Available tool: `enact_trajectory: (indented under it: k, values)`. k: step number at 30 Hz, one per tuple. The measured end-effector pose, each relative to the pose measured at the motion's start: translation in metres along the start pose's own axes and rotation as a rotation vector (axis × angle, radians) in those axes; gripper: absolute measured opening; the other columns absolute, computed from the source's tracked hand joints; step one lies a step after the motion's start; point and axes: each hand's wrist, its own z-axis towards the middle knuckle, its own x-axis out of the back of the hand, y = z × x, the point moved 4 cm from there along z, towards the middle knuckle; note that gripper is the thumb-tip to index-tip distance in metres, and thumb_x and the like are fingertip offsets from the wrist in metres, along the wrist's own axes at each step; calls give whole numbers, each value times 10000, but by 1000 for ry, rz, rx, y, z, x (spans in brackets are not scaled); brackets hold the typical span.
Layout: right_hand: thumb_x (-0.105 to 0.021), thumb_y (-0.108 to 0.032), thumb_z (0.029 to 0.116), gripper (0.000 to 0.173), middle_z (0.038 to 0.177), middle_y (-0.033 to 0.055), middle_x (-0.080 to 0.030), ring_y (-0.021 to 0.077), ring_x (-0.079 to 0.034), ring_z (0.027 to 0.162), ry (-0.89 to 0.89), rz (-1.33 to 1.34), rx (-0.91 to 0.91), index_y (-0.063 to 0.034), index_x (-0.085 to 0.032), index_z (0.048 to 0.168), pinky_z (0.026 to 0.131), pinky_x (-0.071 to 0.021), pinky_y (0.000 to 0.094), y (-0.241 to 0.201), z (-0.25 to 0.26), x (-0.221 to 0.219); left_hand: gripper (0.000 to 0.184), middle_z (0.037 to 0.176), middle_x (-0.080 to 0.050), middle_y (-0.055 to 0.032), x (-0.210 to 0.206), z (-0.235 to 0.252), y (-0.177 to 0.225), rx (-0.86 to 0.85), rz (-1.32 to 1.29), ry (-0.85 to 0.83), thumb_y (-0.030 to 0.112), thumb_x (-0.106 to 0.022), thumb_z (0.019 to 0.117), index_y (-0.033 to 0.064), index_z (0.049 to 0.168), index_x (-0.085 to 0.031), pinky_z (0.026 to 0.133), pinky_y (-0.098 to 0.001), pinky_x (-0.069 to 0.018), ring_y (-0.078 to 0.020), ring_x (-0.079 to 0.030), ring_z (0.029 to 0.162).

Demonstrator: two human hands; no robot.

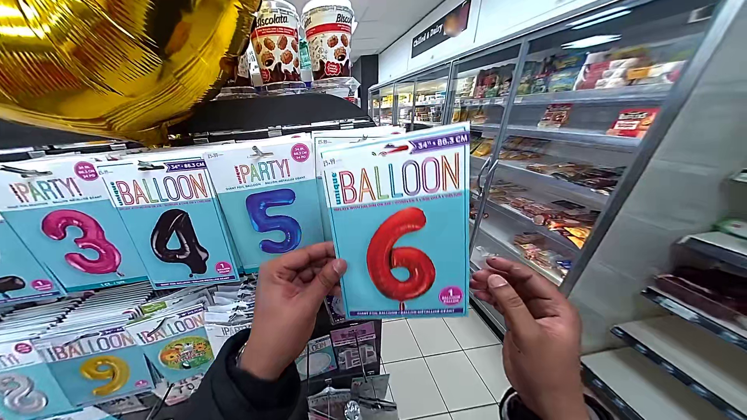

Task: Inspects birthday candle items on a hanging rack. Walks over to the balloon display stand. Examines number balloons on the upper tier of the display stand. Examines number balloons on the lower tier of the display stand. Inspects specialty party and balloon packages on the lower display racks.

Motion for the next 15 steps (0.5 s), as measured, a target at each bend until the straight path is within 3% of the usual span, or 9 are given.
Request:
enact_trajectory:
  k: [15]
  values:
    - [-618,-201,1010,280,1020,97,-715,206,-716,890,-41,28,5,-59,-661,1248,781,-625,321,1,-1,-13,223,948,-732,-186,14,-21,-10,54,9,-17,98,-726,941,5,1143,-741,644,-328,-640,-230,-714,701]
